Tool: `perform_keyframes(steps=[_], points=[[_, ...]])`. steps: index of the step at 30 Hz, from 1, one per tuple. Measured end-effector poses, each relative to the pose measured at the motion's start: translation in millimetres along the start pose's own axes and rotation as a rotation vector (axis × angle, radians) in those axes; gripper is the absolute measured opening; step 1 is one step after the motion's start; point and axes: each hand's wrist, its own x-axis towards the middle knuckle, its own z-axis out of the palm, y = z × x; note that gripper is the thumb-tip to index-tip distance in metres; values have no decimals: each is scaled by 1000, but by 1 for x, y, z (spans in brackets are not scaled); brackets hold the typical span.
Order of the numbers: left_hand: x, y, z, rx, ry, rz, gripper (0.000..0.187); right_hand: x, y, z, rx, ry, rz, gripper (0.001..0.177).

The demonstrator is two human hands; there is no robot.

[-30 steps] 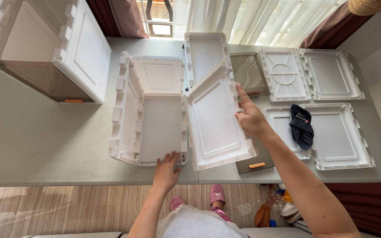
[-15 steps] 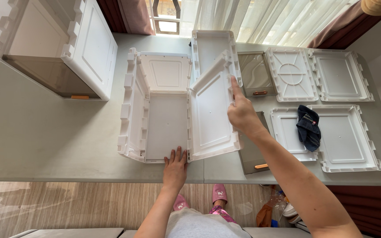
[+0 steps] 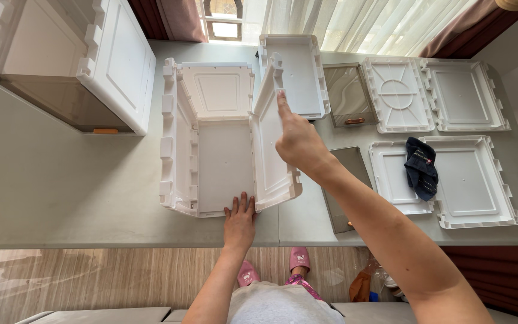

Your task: The person assembles a white plastic storage box by snapping together side panels and inserting a translucent front panel with a handle. They then wipe the exterior of a separate white plastic box with a dark cloth.

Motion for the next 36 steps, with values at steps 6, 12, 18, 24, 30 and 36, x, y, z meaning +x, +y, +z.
perform_keyframes(steps=[6,12,18,24,30,36], points=[[2,-2,-9,-56,-62,-10,53,6,-13,2,-30,-8,3,94],[-6,-4,-22,-120,-62,31,73,3,9,5,54,80,-22,92],[-10,-14,-28,-237,-145,36,85,0,55,-14,36,198,-46,81],[2,-27,-49,-289,-224,29,69,-14,82,-72,141,172,63,66],[31,9,-138,-301,109,172,52,-31,87,-127,64,116,-67,38],[45,93,-245,-401,377,412,46,-45,89,-163,-123,60,-98,28]])
